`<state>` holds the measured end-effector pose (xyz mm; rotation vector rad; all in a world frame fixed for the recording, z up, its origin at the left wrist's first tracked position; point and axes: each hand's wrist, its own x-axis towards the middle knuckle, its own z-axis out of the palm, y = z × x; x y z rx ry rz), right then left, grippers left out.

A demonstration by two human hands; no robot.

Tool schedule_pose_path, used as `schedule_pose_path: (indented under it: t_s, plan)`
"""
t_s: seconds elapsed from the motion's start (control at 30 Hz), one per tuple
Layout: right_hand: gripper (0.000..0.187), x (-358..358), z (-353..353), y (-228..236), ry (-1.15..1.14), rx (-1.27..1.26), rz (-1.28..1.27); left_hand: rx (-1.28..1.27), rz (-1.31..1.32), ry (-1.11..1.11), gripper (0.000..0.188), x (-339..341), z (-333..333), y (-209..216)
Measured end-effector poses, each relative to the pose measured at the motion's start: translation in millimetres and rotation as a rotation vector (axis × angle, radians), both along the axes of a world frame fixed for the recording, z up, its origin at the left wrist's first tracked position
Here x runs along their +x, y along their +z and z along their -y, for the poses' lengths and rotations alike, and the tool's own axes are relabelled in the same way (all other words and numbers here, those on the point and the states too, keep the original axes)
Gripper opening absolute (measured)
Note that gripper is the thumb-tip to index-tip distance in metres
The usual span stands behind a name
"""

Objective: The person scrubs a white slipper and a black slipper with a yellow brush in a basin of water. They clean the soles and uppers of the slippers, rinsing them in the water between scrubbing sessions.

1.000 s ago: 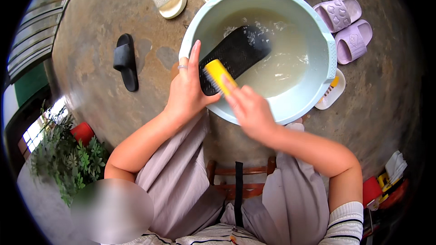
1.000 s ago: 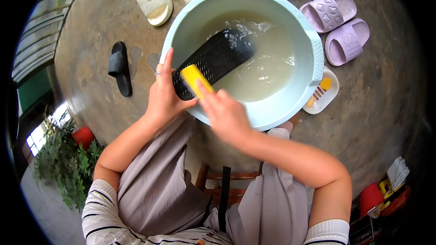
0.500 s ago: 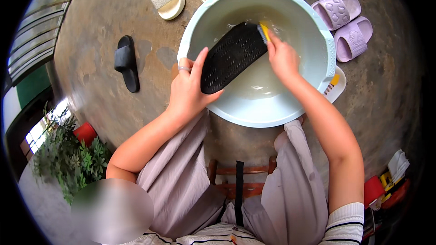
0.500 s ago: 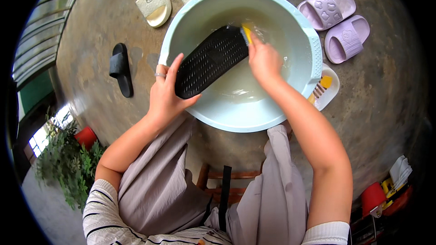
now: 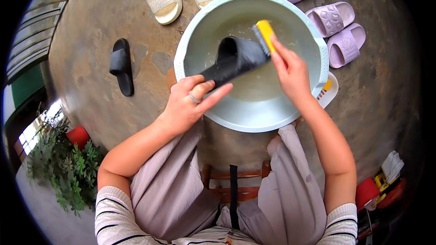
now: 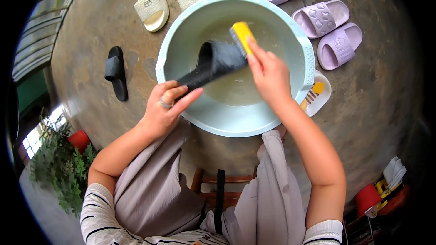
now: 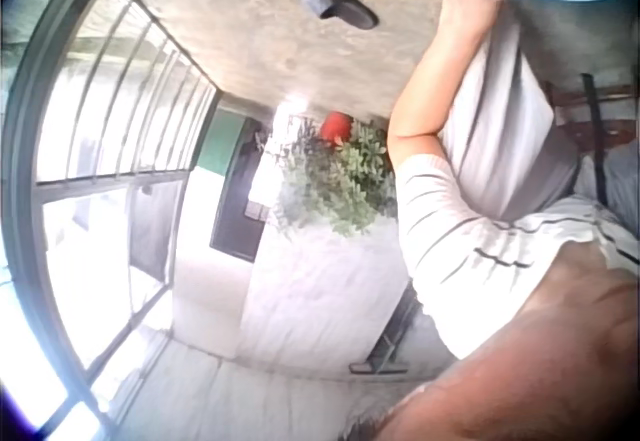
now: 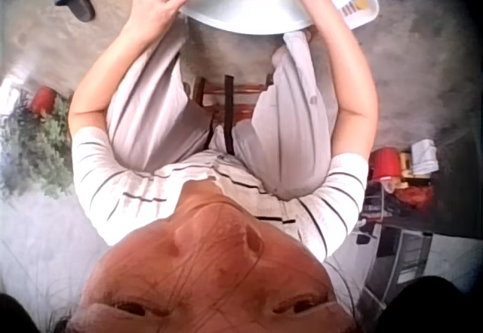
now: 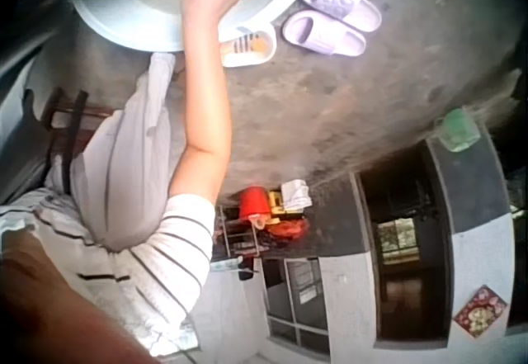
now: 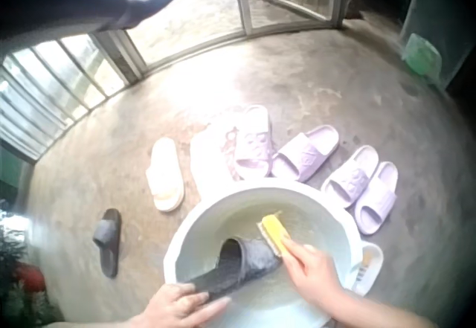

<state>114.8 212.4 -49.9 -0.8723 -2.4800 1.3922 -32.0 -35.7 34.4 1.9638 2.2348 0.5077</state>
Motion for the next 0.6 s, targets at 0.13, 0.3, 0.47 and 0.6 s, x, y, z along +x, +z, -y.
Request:
schedule_pose_path:
  t_s: [0.13,0.3,0.47,0.6]
  plan:
    - [0.04,21.6,15.2,6.1,0.103,0.031,0.193,-0.161,0.166,0.051,0.071,4.0,4.1,-7.6]
    - [0.043,36.1,28.3,-18.3,0.038,0.106,0.202,-0.322,0.092,0.138,0.065,17.4,-13.3,-18.1]
    - [0.041,37.7,38.2,7.3,0.039,-0.111,0.287,-0.483,-0.138,0.096,0.06,25.1,-20.7,-26.3]
    - [0.042,48.5,34.5,-3.1,-0.012,-0.216,0.382,-0.511,-0.163,0.152,0.059,36.7,-36.6,-20.3]
